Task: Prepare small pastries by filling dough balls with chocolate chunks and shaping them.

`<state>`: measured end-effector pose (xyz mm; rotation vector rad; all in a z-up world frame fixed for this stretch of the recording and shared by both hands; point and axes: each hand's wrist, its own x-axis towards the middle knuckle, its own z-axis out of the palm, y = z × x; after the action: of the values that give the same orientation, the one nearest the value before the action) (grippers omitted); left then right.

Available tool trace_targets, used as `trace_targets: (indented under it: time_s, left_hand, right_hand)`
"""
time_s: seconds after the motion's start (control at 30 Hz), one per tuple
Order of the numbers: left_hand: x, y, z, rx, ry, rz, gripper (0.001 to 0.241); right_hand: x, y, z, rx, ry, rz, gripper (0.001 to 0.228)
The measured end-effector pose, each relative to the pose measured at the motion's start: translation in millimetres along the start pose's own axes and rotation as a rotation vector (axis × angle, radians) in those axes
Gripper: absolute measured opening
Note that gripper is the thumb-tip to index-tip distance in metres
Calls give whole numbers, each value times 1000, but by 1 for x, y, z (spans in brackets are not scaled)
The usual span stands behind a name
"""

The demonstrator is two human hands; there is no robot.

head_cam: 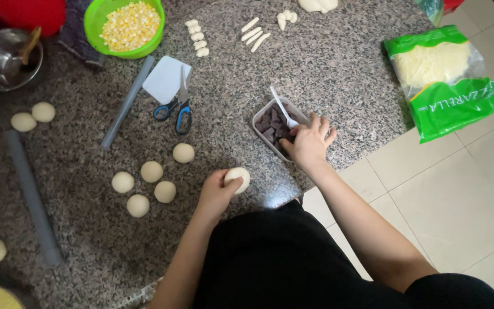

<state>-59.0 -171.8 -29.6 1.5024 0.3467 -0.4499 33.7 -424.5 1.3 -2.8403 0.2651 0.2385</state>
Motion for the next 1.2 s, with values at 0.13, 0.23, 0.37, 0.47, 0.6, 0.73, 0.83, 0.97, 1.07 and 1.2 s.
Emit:
trace_targets:
  time_s: [0.13, 0.23, 0.37, 0.47, 0.6, 0.73, 0.83, 0.97, 1.07, 1.2]
  left_hand:
    - [-10, 18, -1, 19, 22, -223, 46]
    - [-12, 17, 0, -62, -5, -160, 48]
    - [-14, 31, 6, -263, -97, -169, 49]
    - [-6, 33, 10, -415, -113, -184, 47]
    - [-2, 55, 14, -626, -135, -204, 48]
    - [-12, 88, 18, -700, -223, -179, 48]
    - [-20, 108, 19, -797, -291, -175, 48]
    - [-31, 125, 17, -780, -351, -117, 48]
    - [-39, 131, 15, -623, -315, -66, 45]
    - [-34, 115, 16, -500, -217, -21, 40]
  right_hand:
    - [2, 2, 3, 36, -3, 13, 36]
    - [3, 4, 7, 54, 26, 19, 33]
    - [0, 6, 8, 116, 132, -18, 32]
    - [-13, 1, -11, 252, 228, -110, 29]
    - [-36, -15, -44, 594, 254, -373, 25]
    - [-56, -37, -68, 772, 153, -548, 29]
    - [-60, -49, -71, 896, 60, -623, 29]
    - [-59, -53, -68, 1048, -76, -636, 28]
    - [-61, -54, -69, 1040, -137, -645, 28]
    - [-64, -56, -83, 935, -187, -687, 37]
